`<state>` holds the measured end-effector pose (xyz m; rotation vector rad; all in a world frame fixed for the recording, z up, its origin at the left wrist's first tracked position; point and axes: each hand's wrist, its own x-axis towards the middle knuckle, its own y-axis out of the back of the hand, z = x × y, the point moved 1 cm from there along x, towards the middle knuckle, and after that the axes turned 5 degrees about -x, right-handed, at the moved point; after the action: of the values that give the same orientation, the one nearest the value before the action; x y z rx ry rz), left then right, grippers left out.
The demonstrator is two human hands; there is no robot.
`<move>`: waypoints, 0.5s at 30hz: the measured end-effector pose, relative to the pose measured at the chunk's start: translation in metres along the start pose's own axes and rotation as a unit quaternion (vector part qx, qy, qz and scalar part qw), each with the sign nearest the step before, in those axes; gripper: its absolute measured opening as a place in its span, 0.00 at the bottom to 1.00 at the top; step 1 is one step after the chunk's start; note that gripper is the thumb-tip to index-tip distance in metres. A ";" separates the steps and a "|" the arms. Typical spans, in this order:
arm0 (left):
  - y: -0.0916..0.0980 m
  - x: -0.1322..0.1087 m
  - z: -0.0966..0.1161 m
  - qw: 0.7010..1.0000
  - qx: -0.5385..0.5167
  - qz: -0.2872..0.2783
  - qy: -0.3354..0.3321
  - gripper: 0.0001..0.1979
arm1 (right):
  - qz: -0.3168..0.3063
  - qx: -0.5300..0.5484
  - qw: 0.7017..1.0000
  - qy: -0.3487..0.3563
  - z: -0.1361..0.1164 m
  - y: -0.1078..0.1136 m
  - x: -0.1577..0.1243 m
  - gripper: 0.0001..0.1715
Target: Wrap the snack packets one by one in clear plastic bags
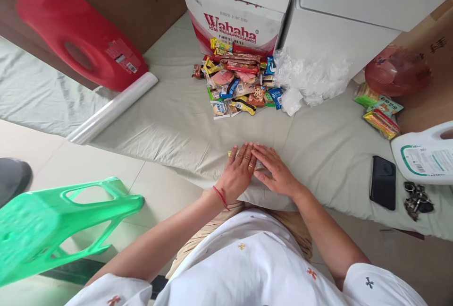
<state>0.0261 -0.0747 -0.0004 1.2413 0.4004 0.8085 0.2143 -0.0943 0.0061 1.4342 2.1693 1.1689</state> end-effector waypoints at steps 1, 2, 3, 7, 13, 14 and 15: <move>0.004 -0.002 -0.005 1.000 -0.019 0.004 -0.019 0.26 | -0.013 0.007 1.000 0.024 0.003 0.004 -0.001 0.41; 0.009 -0.003 -0.010 0.998 -0.045 0.010 -0.034 0.25 | -0.019 0.016 0.999 0.042 0.004 0.008 -0.002 0.43; 0.016 -0.004 -0.013 0.996 -0.081 0.016 -0.043 0.25 | -0.017 0.025 0.998 0.049 0.005 0.012 -0.002 0.45; 0.052 -0.003 -0.014 0.955 -0.298 0.013 -0.006 0.23 | 0.021 0.104 0.994 -0.005 -0.003 0.024 0.004 0.39; 0.083 0.000 0.005 0.907 -0.403 -0.028 0.116 0.21 | -0.002 0.334 0.931 -0.148 -0.012 0.017 0.003 0.27; 0.083 -0.001 0.007 0.915 -0.378 -0.057 0.128 0.21 | -0.011 0.336 0.927 -0.163 -0.012 0.014 0.001 0.26; 0.082 -0.001 0.008 0.924 -0.347 -0.087 0.139 0.20 | -0.020 0.325 0.929 -0.173 -0.013 0.012 -0.002 0.25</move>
<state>0.0048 -0.0726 0.0792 0.4238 0.3966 0.8708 0.2145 -0.0998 0.0231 1.6585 2.3993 0.1271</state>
